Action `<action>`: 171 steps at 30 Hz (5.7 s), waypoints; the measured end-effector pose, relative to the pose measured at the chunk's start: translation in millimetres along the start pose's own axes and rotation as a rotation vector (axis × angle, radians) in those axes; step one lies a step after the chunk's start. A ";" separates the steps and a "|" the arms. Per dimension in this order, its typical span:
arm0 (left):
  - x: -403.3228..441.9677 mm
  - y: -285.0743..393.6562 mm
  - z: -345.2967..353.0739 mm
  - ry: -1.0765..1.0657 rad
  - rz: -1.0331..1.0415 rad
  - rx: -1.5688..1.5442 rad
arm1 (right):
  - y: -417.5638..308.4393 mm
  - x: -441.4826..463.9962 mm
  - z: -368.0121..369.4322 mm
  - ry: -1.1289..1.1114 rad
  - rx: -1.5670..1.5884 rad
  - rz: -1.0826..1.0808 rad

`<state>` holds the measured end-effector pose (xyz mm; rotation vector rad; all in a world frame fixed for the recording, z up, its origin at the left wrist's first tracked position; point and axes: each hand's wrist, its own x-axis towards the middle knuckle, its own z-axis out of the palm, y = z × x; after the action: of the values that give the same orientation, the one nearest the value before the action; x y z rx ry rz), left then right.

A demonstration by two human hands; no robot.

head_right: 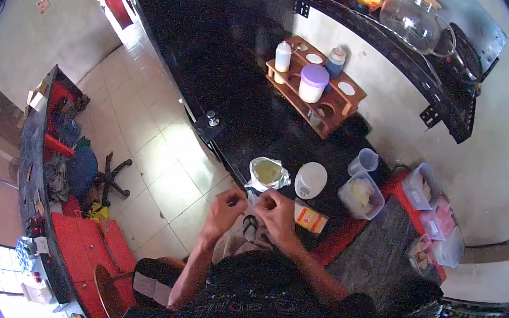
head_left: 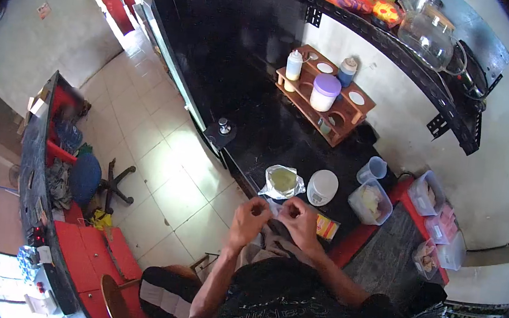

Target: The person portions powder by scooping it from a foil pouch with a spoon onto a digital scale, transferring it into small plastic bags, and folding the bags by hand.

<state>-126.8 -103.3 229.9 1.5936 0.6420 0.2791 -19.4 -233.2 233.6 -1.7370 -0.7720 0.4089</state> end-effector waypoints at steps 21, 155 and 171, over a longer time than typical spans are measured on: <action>-5.0 18.3 25.6 0.152 0.200 0.354 | 5.5 34.3 -6.1 -0.195 -0.528 -0.026; 69.8 -88.5 15.8 0.138 0.251 0.132 | 140.5 146.3 9.5 -0.221 -0.739 -0.228; 74.7 -84.7 23.4 0.177 0.387 0.187 | 148.8 167.1 -9.1 -0.316 -0.568 -0.063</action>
<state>-73.7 -80.7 130.0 1.8853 0.5000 0.6691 150.3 -148.4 114.6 -2.1940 -1.2573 0.4551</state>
